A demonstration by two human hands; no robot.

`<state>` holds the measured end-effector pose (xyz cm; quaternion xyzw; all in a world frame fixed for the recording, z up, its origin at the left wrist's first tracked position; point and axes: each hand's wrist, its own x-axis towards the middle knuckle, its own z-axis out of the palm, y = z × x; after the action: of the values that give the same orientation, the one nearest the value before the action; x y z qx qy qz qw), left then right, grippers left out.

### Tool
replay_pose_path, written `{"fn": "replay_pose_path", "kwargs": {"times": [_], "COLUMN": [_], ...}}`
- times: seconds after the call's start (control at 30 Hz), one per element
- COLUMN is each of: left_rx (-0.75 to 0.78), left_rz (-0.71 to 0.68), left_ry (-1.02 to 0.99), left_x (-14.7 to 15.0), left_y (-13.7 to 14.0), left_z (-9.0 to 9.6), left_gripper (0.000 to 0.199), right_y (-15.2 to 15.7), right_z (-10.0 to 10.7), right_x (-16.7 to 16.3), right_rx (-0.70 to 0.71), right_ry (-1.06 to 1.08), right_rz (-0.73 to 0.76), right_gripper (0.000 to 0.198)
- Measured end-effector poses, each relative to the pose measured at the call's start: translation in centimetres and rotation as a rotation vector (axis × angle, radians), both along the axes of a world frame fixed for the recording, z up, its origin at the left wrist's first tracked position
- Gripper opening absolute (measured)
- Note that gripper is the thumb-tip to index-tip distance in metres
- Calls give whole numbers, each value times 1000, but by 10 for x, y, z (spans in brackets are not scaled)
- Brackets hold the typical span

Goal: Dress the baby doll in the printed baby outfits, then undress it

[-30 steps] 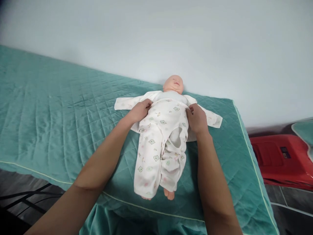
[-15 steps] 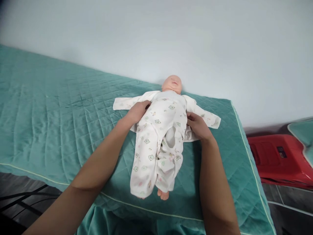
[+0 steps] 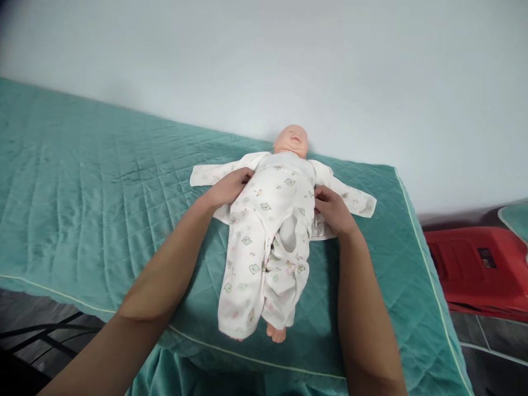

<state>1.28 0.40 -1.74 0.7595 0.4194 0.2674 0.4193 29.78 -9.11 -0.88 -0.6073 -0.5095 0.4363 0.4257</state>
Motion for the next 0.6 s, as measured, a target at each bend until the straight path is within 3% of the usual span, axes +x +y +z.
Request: {"fn": "replay_pose_path", "kwargs": {"times": [0.2,0.33,0.5,0.6], "left_rx": [44,105,151,138], "left_rz": [183,257,85,-2], "left_ry": [38,141,283,301], "left_x": [9,13,9,6], "left_y": [0,1,1,1], "left_z": [-4,-5,1,5], "left_gripper": [13,16,24,27], "right_y": [9,16,18,18], "right_z": [-11,-15,-5,-2], "right_x": [5,4,2,3], "right_rx": [20,83,-19,-8], "right_ry": [-388,-546,-641,-629], "right_rz": [-160,-217,-11,73], "right_gripper": [11,16,15,17]}}
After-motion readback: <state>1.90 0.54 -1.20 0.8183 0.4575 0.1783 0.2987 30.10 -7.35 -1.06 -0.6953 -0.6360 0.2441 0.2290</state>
